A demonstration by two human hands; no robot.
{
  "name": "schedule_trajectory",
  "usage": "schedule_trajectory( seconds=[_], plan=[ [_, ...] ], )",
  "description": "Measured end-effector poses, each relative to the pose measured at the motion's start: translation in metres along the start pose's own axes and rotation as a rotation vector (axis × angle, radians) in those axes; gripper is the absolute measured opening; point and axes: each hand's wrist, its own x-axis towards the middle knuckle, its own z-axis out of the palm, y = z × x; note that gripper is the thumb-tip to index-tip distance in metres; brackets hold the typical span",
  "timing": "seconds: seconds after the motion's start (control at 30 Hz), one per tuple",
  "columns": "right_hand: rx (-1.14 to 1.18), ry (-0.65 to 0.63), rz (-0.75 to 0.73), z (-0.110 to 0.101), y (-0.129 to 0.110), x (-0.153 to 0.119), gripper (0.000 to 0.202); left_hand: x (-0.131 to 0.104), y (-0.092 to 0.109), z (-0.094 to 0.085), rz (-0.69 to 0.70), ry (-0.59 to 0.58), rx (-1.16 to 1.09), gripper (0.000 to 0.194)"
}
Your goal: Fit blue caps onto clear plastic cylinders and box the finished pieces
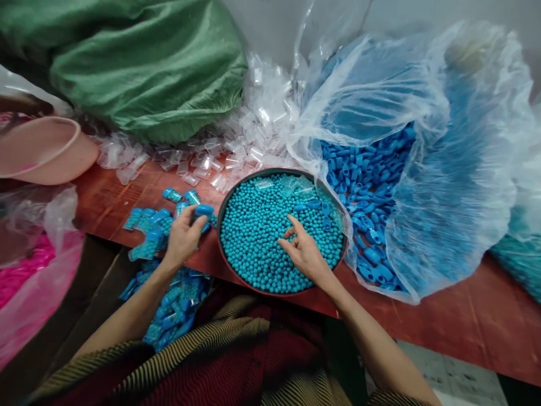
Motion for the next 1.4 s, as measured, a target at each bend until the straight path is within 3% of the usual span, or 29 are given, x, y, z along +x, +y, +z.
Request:
schedule_trajectory(
  seconds=[0.07, 0.13, 0.2, 0.27, 0.37, 0.43, 0.57, 0.77, 0.87, 0.93, 1.07, 1.17, 1.3, 1.4],
  plan=[
    [-0.063, -0.03, -0.025, 0.004, 0.001, -0.002, 0.059, 0.003, -0.019, -0.016, -0.02, 0.144, 0.291, 0.038],
    [-0.157, -0.037, -0.081, 0.008, 0.001, -0.002, 0.054, 0.002, -0.032, -0.017, -0.002, 0.209, 0.503, 0.046],
    [-0.297, -0.026, -0.173, 0.011, 0.001, 0.002, 0.046, 0.002, -0.038, -0.006, 0.077, 0.149, 0.638, 0.049],
    [-0.465, 0.009, -0.252, 0.006, 0.0, 0.011, 0.037, 0.003, -0.042, 0.009, 0.179, 0.007, 0.735, 0.047],
    [-0.709, 0.161, -0.237, -0.012, -0.003, 0.039, 0.033, 0.01, -0.048, 0.023, 0.257, -0.126, 0.842, 0.045],
    [-0.859, 0.246, -0.169, -0.026, -0.006, 0.062, 0.034, 0.014, -0.054, 0.022, 0.262, -0.143, 0.883, 0.043],
    [-1.046, 0.136, -0.194, -0.032, -0.01, 0.106, 0.044, 0.013, -0.068, 0.004, 0.27, -0.151, 0.935, 0.039],
    [-1.074, 0.015, -0.183, -0.005, -0.003, 0.131, 0.052, -0.009, -0.087, -0.026, 0.196, -0.084, 0.935, 0.038],
    [-1.068, -0.053, -0.218, 0.001, 0.001, 0.128, 0.05, -0.01, -0.084, -0.032, 0.168, 0.03, 0.894, 0.036],
    [-1.063, -0.074, -0.238, 0.001, 0.001, 0.125, 0.047, 0.002, -0.075, -0.029, 0.18, 0.066, 0.852, 0.036],
    [-1.074, -0.088, -0.22, 0.004, -0.008, 0.122, 0.042, 0.043, -0.064, -0.01, 0.231, 0.006, 0.85, 0.039],
    [-1.09, -0.078, -0.243, 0.012, -0.018, 0.126, 0.044, 0.064, -0.071, 0.001, 0.233, -0.092, 0.897, 0.041],
    [-1.046, 0.02, -0.267, 0.028, -0.027, 0.144, 0.045, 0.059, -0.088, 0.0, 0.247, -0.145, 0.942, 0.041],
    [-1.03, -0.031, -0.208, 0.041, -0.025, 0.156, 0.04, 0.041, -0.096, -0.01, 0.237, -0.144, 0.956, 0.039]
  ],
)
